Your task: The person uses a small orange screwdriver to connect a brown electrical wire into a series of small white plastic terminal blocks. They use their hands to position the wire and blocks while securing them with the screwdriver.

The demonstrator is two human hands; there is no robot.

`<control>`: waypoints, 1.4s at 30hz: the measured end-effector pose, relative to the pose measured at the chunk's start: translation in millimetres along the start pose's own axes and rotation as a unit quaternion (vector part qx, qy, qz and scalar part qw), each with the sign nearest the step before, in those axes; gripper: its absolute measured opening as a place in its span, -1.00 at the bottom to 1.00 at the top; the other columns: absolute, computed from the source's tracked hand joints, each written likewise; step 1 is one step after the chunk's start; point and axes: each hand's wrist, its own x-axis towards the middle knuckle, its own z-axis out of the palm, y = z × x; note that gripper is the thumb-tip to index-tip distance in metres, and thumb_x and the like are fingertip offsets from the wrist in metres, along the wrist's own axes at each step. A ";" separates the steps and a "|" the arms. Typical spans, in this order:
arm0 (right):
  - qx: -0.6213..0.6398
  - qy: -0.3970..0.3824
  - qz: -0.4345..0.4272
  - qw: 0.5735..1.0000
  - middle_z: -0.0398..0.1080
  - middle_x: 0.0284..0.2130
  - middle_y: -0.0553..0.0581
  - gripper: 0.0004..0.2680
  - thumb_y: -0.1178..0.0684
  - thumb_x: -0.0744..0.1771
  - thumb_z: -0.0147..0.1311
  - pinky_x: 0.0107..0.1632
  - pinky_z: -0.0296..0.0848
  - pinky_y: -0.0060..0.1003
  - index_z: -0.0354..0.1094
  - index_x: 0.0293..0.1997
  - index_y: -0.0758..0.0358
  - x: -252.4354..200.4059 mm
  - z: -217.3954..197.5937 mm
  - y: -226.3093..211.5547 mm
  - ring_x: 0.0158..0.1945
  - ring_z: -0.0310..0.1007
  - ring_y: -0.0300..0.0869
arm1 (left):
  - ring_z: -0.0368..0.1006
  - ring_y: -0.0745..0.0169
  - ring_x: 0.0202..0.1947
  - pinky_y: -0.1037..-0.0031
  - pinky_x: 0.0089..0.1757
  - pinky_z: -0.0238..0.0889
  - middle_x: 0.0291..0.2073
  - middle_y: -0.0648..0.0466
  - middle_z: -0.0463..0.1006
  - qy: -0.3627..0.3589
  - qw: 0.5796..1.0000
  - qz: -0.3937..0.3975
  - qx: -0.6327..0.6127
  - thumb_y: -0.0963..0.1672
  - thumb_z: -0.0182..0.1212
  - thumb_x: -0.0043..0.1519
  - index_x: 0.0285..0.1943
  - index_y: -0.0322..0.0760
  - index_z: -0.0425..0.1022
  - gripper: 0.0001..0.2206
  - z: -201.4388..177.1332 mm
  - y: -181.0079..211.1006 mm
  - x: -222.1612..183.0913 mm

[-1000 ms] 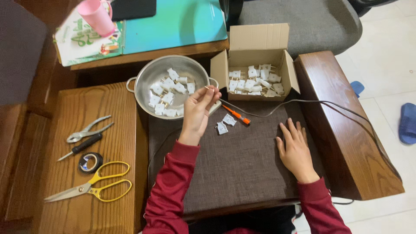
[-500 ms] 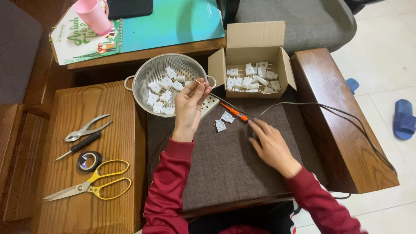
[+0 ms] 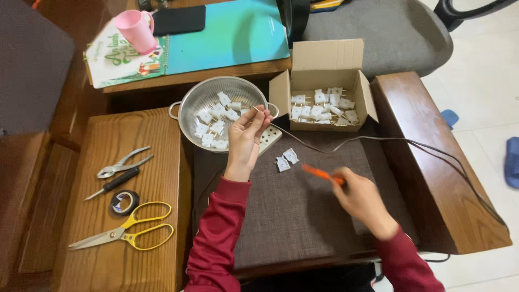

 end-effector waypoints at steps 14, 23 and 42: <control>0.245 0.305 -0.220 0.894 0.57 -0.23 0.19 -0.83 0.06 0.52 0.44 -0.06 0.52 -0.14 0.52 0.05 0.32 127.6 -107.3 -81.4 -0.24 0.52 -0.01 | 0.86 -0.14 -0.02 0.35 0.08 0.81 -0.01 -0.35 0.84 -0.069 0.996 0.020 0.045 -0.26 0.49 0.46 0.39 -0.47 0.71 -0.68 11.8 10.5 -10.7; 0.307 0.253 -0.288 0.871 0.52 -0.21 0.23 -0.90 0.23 0.51 0.36 -0.07 0.57 -0.14 0.50 0.00 0.44 159.0 -77.0 -69.4 -0.24 0.60 0.00 | 0.86 -0.16 -0.03 0.33 0.06 0.82 0.00 -0.40 0.83 -0.087 0.995 0.030 0.043 -0.28 0.47 0.45 0.43 -0.48 0.70 -0.65 3.2 0.7 -6.1; 0.220 0.228 -0.272 0.909 0.54 -0.28 0.14 -0.96 0.17 0.52 0.37 -0.09 0.58 -0.07 0.60 0.02 0.24 154.5 -86.4 -75.1 -0.25 0.58 0.08 | 0.86 -0.12 -0.05 0.32 0.04 0.81 -0.01 -0.42 0.82 -0.096 0.992 0.033 0.077 -0.26 0.51 0.44 0.41 -0.47 0.72 -0.66 8.1 -3.8 -12.6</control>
